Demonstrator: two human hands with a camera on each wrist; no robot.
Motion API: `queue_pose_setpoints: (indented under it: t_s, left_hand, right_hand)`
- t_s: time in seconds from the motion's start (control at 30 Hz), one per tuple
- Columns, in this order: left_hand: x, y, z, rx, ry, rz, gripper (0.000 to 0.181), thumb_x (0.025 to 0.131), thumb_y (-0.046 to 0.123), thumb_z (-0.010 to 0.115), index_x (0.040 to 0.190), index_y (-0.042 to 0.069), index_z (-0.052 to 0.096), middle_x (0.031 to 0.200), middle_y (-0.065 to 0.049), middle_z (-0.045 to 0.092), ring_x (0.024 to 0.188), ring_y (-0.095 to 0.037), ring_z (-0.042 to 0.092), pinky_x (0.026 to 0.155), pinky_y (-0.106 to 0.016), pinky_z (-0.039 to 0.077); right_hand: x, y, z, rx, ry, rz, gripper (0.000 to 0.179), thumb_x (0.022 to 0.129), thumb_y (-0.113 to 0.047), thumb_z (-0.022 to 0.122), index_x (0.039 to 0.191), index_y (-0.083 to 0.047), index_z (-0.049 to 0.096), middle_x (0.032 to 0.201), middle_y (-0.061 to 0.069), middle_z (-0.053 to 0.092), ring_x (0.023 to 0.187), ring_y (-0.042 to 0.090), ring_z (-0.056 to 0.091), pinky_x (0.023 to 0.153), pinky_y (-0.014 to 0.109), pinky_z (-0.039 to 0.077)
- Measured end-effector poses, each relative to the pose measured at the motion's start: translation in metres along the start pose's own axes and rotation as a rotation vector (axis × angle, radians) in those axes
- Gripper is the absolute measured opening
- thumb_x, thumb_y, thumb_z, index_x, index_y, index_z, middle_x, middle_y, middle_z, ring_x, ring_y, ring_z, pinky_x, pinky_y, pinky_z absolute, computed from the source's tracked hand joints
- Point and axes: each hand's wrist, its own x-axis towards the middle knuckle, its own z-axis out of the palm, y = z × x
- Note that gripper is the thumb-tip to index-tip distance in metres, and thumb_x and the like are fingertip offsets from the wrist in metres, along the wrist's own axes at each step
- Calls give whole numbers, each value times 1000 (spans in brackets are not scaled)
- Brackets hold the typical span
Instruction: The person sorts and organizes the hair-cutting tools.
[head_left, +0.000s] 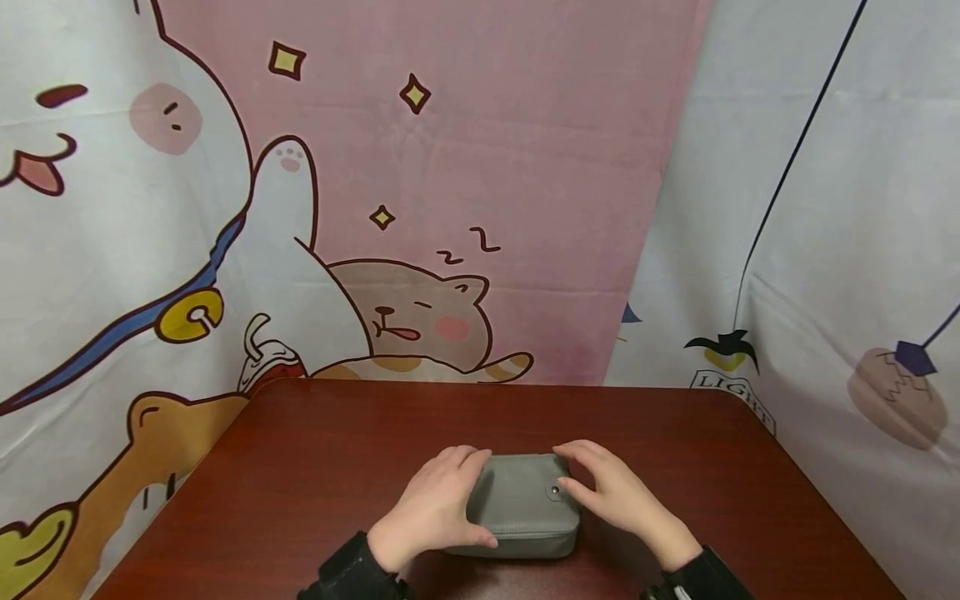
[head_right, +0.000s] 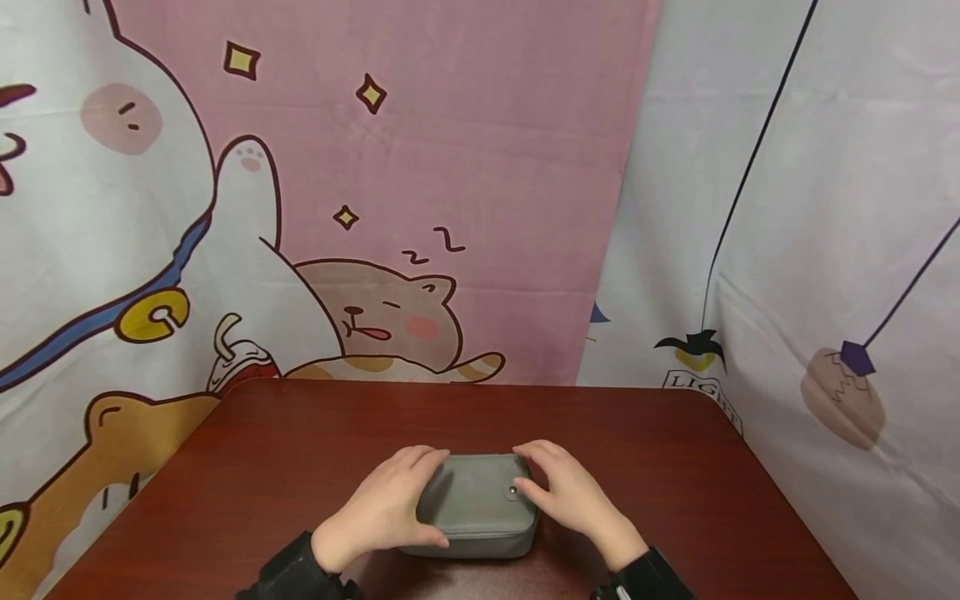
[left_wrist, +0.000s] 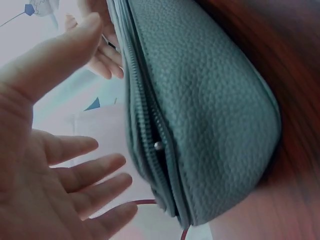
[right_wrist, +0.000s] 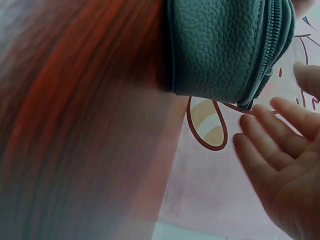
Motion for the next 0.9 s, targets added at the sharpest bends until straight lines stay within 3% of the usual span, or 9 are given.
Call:
queue_pose_setpoints:
  t_s: [0.23, 0.37, 0.67, 0.9]
  left_hand:
    - [8, -2, 10, -12, -119, -54, 122, 56, 65, 88, 150, 3, 39, 147, -19, 43, 136, -37, 39, 107, -55, 34]
    - [14, -2, 15, 1, -180, -93, 126, 55, 66, 88, 152, 5, 35, 151, -19, 37, 140, -38, 33, 108, -58, 30]
    - [26, 5, 18, 58, -278, -139, 129, 51, 65, 90, 152, 5, 37, 153, -18, 36, 141, -36, 32, 111, -57, 26]
    - [30, 8, 21, 155, -285, -159, 130, 48, 67, 90, 149, 4, 40, 143, -13, 46, 134, -30, 40, 110, -54, 29]
  right_hand:
    - [3, 0, 5, 3, -56, 14, 43, 98, -26, 64, 134, -3, 58, 129, 10, 60, 112, 25, 61, 88, 44, 51]
    - [5, 1, 7, 0, -78, 32, 44, 98, -24, 64, 135, -1, 57, 129, 12, 60, 107, 23, 62, 85, 41, 52]
    - [6, 3, 9, 52, -140, 122, 47, 100, -25, 61, 138, 1, 54, 132, 18, 58, 116, 34, 59, 88, 45, 52]
    - [6, 2, 9, 66, -154, 145, 48, 100, -26, 61, 138, 2, 53, 133, 18, 57, 120, 36, 56, 92, 51, 48]
